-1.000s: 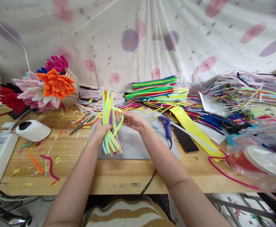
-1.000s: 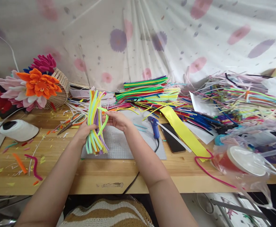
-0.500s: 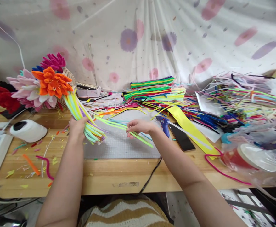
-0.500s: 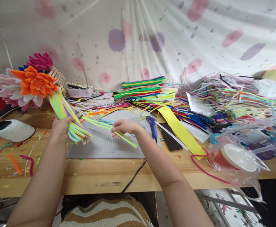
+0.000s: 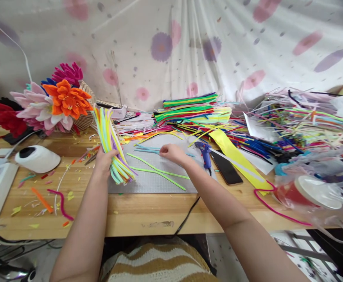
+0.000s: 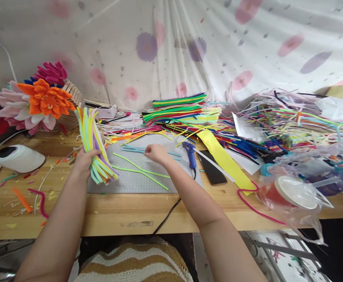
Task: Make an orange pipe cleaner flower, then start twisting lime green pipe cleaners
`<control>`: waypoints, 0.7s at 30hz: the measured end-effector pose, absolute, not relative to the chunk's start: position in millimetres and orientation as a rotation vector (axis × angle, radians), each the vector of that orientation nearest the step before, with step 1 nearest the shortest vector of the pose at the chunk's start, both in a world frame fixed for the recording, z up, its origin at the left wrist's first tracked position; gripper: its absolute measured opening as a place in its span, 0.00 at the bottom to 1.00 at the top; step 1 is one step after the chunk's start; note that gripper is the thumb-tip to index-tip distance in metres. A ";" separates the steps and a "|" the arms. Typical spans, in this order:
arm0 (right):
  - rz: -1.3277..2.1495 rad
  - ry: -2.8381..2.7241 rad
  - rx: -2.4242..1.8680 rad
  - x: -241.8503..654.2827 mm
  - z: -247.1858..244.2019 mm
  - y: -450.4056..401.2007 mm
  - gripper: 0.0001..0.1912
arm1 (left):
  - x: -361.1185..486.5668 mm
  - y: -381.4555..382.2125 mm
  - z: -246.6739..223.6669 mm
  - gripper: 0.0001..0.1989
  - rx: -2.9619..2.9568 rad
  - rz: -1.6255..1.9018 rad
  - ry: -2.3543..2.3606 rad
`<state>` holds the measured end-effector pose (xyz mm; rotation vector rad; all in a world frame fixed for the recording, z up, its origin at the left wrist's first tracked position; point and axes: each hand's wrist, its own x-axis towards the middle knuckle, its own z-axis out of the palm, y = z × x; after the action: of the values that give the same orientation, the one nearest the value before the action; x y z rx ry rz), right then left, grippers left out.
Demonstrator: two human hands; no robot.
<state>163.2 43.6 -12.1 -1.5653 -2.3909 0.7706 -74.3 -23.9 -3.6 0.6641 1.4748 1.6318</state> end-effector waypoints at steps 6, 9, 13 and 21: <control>0.336 -2.596 -1.582 158.7 -26.8 53.3 0.25 | -72.6 -36.0 -3.9 0.24 0.656 1.490 1.312; 0.263 -2.654 -1.606 151.8 -30.6 52.9 0.20 | -73.6 -38.4 -5.6 0.25 0.648 1.462 1.276; 0.297 -2.591 -1.704 147.0 -24.9 54.7 0.16 | -75.0 -39.5 -8.9 0.27 0.613 1.420 1.192; 0.683 -2.377 -1.528 148.5 20.9 60.2 0.19 | -75.3 -40.3 -12.9 0.25 0.558 1.382 1.095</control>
<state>148.5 60.2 20.9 -1.5282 -2.3775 0.6825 -75.3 -40.3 -12.9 0.5580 1.0946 1.3818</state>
